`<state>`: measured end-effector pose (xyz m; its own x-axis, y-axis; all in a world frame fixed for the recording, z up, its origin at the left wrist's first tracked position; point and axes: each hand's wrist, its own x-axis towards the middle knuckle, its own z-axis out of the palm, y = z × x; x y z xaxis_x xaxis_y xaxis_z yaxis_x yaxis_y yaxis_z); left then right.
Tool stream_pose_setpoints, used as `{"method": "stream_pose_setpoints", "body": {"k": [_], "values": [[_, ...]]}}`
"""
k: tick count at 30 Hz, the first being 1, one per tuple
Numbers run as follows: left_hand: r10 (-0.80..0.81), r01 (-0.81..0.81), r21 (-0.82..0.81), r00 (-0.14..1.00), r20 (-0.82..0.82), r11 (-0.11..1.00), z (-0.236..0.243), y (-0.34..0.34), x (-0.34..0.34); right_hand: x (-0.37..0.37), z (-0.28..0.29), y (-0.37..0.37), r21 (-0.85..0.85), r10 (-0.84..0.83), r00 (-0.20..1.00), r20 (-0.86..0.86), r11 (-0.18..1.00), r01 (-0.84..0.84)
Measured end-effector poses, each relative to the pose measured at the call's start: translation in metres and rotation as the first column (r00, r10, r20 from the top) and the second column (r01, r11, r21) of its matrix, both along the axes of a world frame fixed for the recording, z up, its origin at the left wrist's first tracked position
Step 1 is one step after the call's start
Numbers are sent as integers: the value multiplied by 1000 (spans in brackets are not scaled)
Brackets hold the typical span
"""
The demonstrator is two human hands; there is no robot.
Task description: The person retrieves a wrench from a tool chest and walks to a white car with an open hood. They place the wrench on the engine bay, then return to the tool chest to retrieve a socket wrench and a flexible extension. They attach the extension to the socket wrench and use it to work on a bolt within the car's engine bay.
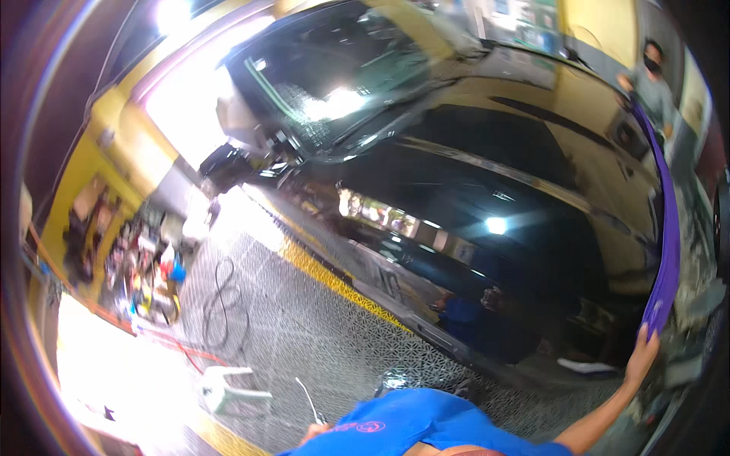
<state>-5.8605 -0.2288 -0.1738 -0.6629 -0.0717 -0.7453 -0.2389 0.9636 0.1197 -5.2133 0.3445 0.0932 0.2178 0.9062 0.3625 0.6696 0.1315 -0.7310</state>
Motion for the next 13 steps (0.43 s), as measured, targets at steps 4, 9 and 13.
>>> {"method": "stream_pose_setpoints", "body": {"k": [4,9,13], "values": [[184,-184,19,983,1,983,-14,-47,2,-110,23,-25,-1,184,982,44,983,-185],[300,-302,70,953,47,951,-28,-60,-27,-185,40,-16,144,3,911,413,987,-69],[304,-303,-14,952,41,953,-55,-106,-60,-220,7,7,121,70,992,104,989,-83]]}}
